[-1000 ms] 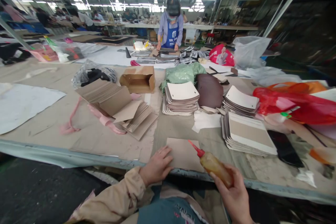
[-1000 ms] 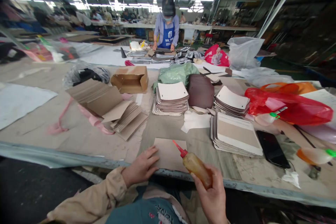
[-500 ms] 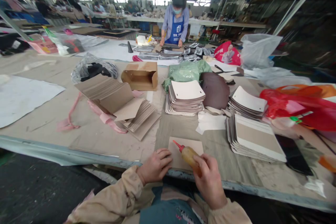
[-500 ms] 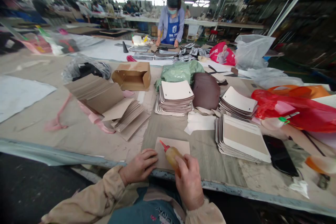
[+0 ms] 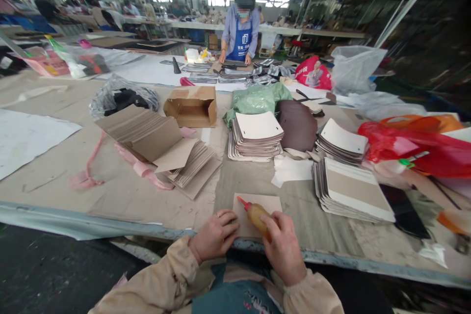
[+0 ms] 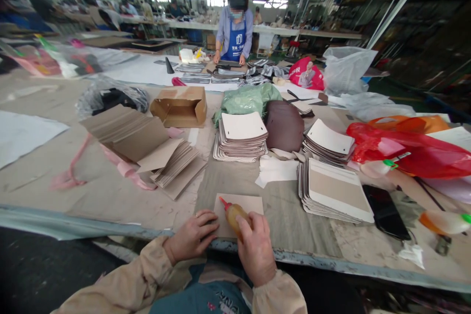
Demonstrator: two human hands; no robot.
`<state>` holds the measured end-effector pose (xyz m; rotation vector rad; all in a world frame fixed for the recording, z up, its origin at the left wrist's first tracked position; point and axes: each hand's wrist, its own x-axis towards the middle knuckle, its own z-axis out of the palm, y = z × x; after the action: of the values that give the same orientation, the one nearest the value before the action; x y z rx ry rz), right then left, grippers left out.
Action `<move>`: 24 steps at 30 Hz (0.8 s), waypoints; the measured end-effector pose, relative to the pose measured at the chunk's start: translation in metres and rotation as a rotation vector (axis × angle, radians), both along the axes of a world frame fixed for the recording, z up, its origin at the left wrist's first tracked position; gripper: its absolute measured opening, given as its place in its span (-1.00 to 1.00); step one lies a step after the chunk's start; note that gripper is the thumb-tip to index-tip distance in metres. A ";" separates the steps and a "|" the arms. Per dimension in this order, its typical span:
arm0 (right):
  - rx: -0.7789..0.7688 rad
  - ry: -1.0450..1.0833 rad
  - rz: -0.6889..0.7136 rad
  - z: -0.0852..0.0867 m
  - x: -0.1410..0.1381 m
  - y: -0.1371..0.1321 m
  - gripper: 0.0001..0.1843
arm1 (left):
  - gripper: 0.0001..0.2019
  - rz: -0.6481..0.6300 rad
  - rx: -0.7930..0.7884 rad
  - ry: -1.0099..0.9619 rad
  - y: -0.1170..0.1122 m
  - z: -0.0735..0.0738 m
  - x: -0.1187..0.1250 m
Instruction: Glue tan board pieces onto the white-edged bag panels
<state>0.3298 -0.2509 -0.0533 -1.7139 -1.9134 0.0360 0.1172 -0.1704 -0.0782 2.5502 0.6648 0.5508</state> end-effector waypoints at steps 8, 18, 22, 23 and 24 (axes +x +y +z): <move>0.052 -0.024 -0.157 -0.001 0.020 -0.015 -0.57 | -0.75 -0.003 0.024 -0.004 0.001 -0.009 -0.001; 0.148 -0.040 -0.348 -0.008 0.067 -0.045 -0.67 | -0.73 -0.033 0.084 0.012 0.001 -0.014 -0.003; 0.161 0.006 -0.381 -0.007 0.070 -0.048 -0.75 | -0.73 -0.029 0.100 0.005 0.002 -0.014 -0.003; 0.167 0.037 -0.388 -0.006 0.069 -0.049 -0.75 | -0.73 -0.024 0.103 0.004 0.002 -0.013 -0.003; 0.171 0.081 -0.400 -0.005 0.068 -0.049 -0.75 | -0.73 -0.019 0.104 0.000 0.002 -0.013 -0.002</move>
<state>0.3980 -0.2998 -0.0579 -1.9106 -1.4425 -0.2003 0.1147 -0.1688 -0.0914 2.6507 0.6267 0.5932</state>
